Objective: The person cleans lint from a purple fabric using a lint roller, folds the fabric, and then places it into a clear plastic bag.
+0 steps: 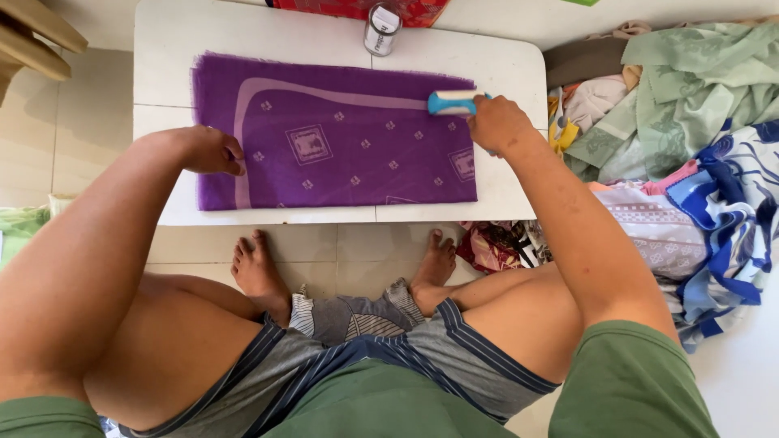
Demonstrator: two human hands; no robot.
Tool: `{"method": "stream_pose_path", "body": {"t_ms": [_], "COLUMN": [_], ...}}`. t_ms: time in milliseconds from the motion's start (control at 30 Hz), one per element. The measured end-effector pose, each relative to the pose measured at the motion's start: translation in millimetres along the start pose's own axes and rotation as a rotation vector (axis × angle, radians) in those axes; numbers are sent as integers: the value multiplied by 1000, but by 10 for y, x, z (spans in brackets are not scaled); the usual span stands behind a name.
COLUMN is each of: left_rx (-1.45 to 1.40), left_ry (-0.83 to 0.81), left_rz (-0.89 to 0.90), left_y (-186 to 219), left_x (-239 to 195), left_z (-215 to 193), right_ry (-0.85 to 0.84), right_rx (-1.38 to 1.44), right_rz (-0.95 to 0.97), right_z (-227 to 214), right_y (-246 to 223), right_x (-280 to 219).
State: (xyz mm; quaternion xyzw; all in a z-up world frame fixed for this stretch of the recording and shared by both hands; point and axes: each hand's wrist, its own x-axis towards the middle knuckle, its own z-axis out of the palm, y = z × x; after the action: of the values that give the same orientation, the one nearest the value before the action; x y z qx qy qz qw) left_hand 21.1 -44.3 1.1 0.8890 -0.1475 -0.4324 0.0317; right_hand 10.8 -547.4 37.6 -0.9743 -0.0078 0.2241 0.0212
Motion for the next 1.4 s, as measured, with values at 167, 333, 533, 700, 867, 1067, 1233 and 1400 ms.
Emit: {"method": "stream_pose_path", "body": {"t_ms": [167, 333, 533, 700, 867, 1067, 1233, 1400], "left_rx": [30, 64, 64, 187, 158, 37, 98, 225], "left_ry": [28, 19, 17, -23, -49, 14, 57, 119], "left_rz": [1, -33, 0, 1, 3, 134, 135, 229], "left_y": [-68, -38, -160, -211, -18, -163, 28, 139], "left_x": [141, 150, 261, 492, 306, 408, 84, -162], "left_z": [89, 116, 253, 458, 457, 612, 470, 398], "right_ry": [-326, -487, -327, 645, 1130, 854, 791, 1163], "right_rx": [111, 227, 241, 652, 294, 255, 125, -345], "right_rz": [121, 215, 156, -260, -47, 331, 386, 165], "right_z": [-63, -202, -1077, -1759, -1777, -1475, -1410, -1537], "right_y": [-139, -312, -440, -182, 238, 485, 650, 249], "right_x": [-478, -882, -1221, -1597, -972, -129, 226, -354]}}
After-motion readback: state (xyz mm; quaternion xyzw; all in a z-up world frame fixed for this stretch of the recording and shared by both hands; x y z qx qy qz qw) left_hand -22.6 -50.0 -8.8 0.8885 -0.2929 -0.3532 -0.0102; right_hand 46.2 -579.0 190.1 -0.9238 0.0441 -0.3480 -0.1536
